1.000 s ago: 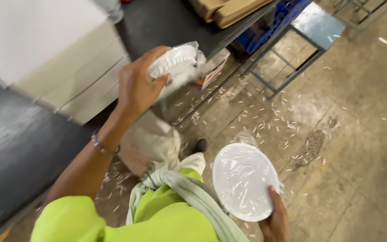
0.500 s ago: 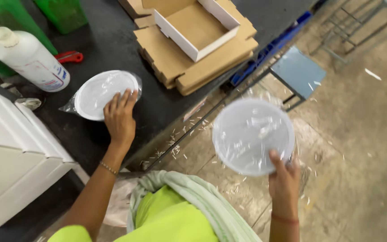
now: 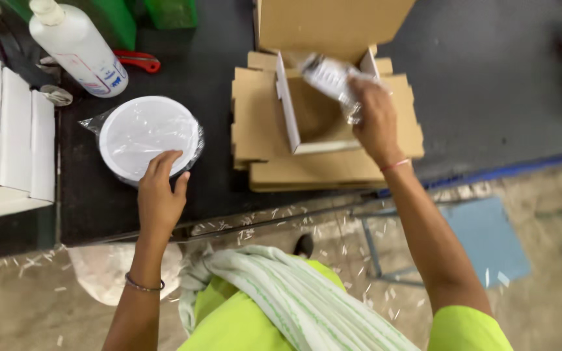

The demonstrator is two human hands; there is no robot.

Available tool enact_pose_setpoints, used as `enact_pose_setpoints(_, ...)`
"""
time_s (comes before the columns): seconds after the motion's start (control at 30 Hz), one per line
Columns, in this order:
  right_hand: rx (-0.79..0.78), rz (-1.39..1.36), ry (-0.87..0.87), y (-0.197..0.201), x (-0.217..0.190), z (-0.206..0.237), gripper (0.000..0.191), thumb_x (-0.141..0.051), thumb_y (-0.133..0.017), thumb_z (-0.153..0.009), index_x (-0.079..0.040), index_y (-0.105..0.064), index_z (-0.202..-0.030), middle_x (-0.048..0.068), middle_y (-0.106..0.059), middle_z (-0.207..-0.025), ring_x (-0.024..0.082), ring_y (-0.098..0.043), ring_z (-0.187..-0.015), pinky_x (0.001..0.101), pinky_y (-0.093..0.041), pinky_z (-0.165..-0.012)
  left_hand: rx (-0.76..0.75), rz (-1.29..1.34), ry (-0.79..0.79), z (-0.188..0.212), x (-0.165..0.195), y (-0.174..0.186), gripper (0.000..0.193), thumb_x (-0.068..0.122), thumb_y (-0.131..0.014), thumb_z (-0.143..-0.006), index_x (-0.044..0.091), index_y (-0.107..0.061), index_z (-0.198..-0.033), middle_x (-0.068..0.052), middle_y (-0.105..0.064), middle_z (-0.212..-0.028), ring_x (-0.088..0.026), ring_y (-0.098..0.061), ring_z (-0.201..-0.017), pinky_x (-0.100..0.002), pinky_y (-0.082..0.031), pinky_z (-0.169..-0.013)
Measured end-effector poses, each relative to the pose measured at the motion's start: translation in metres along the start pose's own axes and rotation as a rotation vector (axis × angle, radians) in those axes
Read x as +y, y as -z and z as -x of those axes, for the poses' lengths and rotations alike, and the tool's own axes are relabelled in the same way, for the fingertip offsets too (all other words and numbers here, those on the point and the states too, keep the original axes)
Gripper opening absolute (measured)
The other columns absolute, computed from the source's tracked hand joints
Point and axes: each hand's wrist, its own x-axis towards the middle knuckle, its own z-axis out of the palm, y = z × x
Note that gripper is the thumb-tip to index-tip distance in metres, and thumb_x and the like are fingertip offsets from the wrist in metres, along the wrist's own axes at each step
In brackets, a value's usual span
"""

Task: The person folds flat cardboard box blanks on a workbench, creasing and tucking the flaps to form open boxes. They place white cardboard inserts into the boxes, stack the finished boxes aside, and at one point pick up plastic-wrapped round white lids from the table and set them down.

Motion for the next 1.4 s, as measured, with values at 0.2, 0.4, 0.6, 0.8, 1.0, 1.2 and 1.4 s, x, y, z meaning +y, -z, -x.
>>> enact_pose_setpoints(0.2,-0.363,-0.048,0.251,0.007,0.062,0.0,0.068,0.015,-0.061,-0.063,-0.005,-0.062,-0.128,0.014,-0.063,-0.14,0.034,-0.053,-0.136,0.0532,-0.035,-0.118,0.062,-0.009,0.006,-0.028,0.079,-0.05,0.036,0.007,-0.073,-0.091,0.005,-0.066,-0.127,-0.016,-0.065,-0.132,-0.04,-0.063,-0.12,-0.046,-0.051,-0.099)
enact_pose_setpoints(0.4,-0.735,-0.41,0.243,0.006,0.107,-0.02,0.038,-0.011,-0.077,-0.09,-0.006,-0.066,-0.125,0.012,-0.062,-0.14,0.034,-0.056,-0.128,0.0464,-0.047,-0.106,0.048,0.11,-0.004,-0.092,0.115,-0.099,0.046,0.01,-0.075,-0.091,0.009,-0.062,-0.135,-0.014,-0.067,-0.134,-0.03,-0.069,-0.115,-0.04,-0.055,-0.098)
enact_pose_setpoints(0.6,-0.187,-0.573,-0.313,0.011,0.172,-0.083,0.02,-0.01,-0.071,-0.1,-0.007,-0.071,-0.12,0.01,-0.075,-0.113,0.018,-0.072,-0.098,0.0323,-0.059,-0.086,0.325,0.343,-0.09,-0.211,0.114,-0.132,0.089,0.021,-0.092,-0.087,0.001,-0.034,-0.152,-0.024,-0.052,-0.144,-0.03,-0.061,-0.123,-0.042,-0.053,-0.098)
enact_pose_setpoints(0.8,0.172,-0.561,-0.076,0.01,0.235,-0.157,0.048,-0.007,-0.09,-0.096,0.003,-0.057,-0.13,0.007,-0.071,-0.112,0.017,-0.069,-0.102,0.028,-0.055,-0.084,0.177,0.504,-0.045,-0.301,0.101,-0.153,0.045,0.023,-0.091,-0.08,0.005,-0.074,-0.118,-0.011,-0.083,-0.107,-0.016,-0.08,-0.094,-0.032,-0.065,-0.086)
enact_pose_setpoints(1.0,0.111,-0.77,-0.267,0.008,0.216,-0.153,0.029,-0.012,-0.084,-0.094,-0.004,-0.07,-0.118,0.003,-0.077,-0.105,0.011,-0.071,-0.093,0.0248,-0.058,-0.084,0.35,0.071,-0.009,-0.307,0.117,-0.174,0.033,0.022,-0.092,-0.077,0.006,-0.071,-0.096,-0.011,-0.078,-0.087,-0.025,-0.076,-0.076,-0.037,-0.057,-0.065)
enact_pose_setpoints(1.2,0.083,-0.329,-0.44,0.024,0.158,-0.122,0.052,-0.009,-0.075,-0.093,-0.006,-0.052,-0.14,0.005,-0.07,-0.09,0.015,-0.071,-0.08,0.0286,-0.055,-0.076,0.407,-0.003,-0.143,-0.287,0.148,-0.193,0.055,0.016,-0.088,-0.08,0.012,-0.048,-0.117,-0.006,-0.075,-0.104,-0.03,-0.073,-0.094,-0.042,-0.055,-0.071)
enact_pose_setpoints(1.4,-0.242,-0.965,-0.382,0.063,0.151,-0.079,0.06,0.001,-0.065,-0.091,-0.009,-0.046,-0.147,0.003,-0.058,-0.136,0.014,-0.063,-0.118,0.0307,-0.055,-0.1,-0.121,0.703,-0.15,-0.233,0.131,-0.162,0.066,0.003,-0.075,-0.078,0.009,-0.04,-0.135,-0.004,-0.057,-0.13,-0.018,-0.064,-0.103,-0.034,-0.063,-0.081)
